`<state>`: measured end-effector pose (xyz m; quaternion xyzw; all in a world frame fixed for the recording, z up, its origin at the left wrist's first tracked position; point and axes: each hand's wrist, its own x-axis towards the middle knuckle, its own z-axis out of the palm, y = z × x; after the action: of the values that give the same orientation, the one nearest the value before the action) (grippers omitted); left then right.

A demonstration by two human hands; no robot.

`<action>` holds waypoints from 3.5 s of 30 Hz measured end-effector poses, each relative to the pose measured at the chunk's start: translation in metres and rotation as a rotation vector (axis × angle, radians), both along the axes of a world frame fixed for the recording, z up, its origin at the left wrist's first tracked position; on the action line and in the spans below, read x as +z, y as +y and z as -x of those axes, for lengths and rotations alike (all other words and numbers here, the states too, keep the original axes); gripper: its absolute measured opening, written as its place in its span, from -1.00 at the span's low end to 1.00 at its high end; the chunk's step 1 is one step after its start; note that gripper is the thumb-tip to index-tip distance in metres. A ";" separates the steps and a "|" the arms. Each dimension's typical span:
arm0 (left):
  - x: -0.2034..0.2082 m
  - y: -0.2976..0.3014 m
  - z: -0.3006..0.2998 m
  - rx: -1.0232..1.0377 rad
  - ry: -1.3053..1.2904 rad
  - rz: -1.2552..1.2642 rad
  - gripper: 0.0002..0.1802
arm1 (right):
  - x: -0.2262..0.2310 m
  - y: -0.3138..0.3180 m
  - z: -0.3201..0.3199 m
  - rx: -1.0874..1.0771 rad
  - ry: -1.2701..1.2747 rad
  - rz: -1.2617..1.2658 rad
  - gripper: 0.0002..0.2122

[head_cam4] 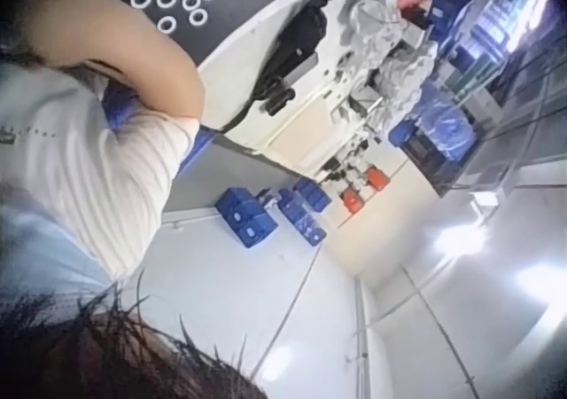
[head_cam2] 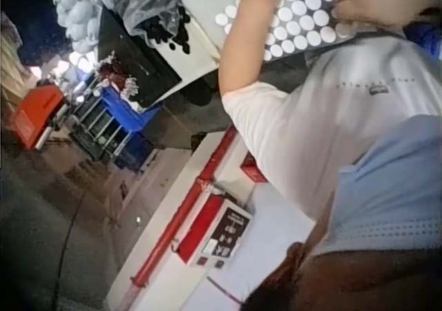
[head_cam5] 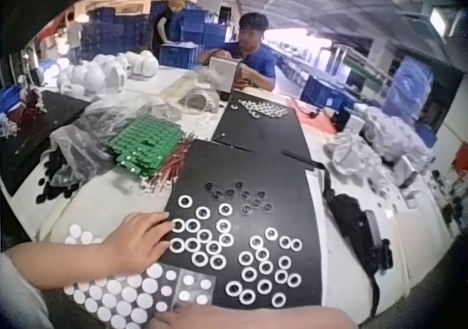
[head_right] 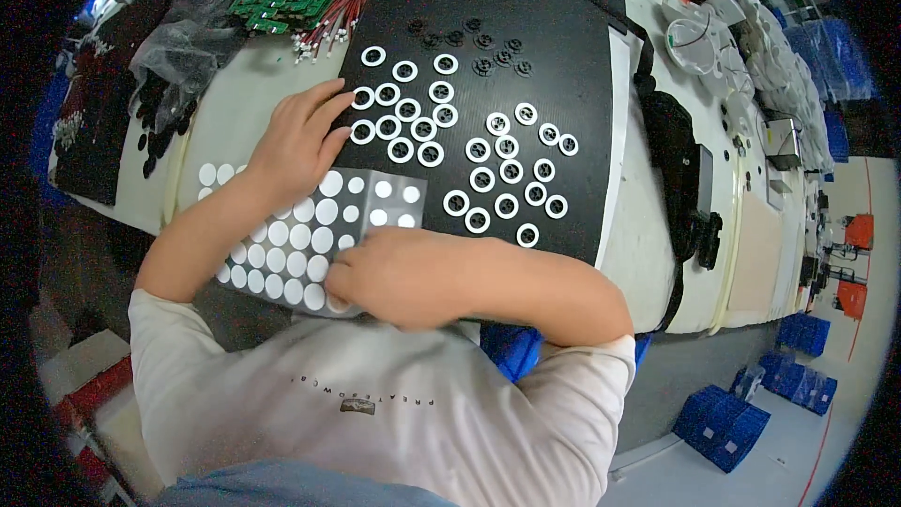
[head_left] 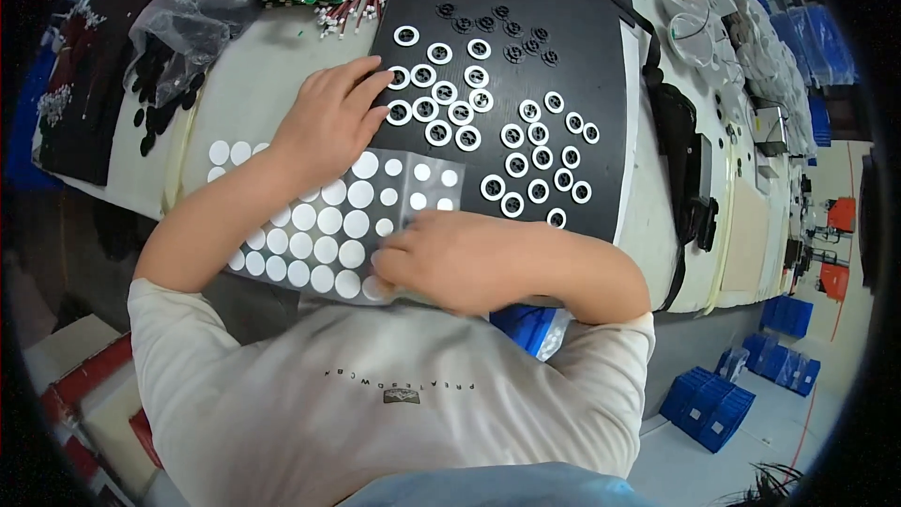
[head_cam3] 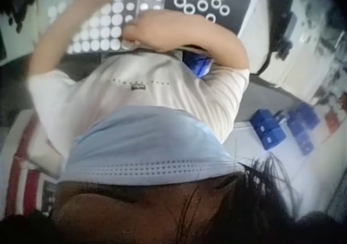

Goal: Peeling small white circular stickers from a backing sheet and applying them to silver metal rings.

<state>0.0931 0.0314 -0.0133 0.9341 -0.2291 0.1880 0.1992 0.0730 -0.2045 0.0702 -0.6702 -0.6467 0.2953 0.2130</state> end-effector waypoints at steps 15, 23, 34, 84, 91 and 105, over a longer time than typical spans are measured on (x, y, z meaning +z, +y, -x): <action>0.121 0.008 0.045 -0.127 0.073 -0.241 -0.83 | -0.030 -0.098 -0.185 -1.381 0.320 -0.337 -0.83; 0.101 0.019 0.010 -0.197 1.014 -0.449 -0.56 | -0.028 -0.093 -0.188 -1.332 0.371 -0.385 -0.83; 0.085 0.026 0.045 -0.187 0.619 -0.329 -0.68 | -0.019 -0.098 -0.182 -1.341 0.340 -0.368 -0.64; 0.010 -0.086 -0.085 -0.247 -0.103 -0.197 -0.56 | -0.060 -0.067 -0.162 -1.279 -0.174 -0.109 -0.64; 0.029 -0.084 -0.089 -0.283 -0.170 -0.145 -0.67 | -0.058 -0.070 -0.169 -1.190 -0.344 -0.078 -0.67; 0.104 -0.071 -0.079 -0.531 -0.739 0.145 -0.65 | -0.008 -0.001 0.009 -0.312 -0.277 -0.259 -0.65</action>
<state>0.1717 -0.0396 0.0912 0.6971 -0.5023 0.4664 0.2102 0.0636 -0.2060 0.0623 -0.7632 -0.5907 0.0787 0.2497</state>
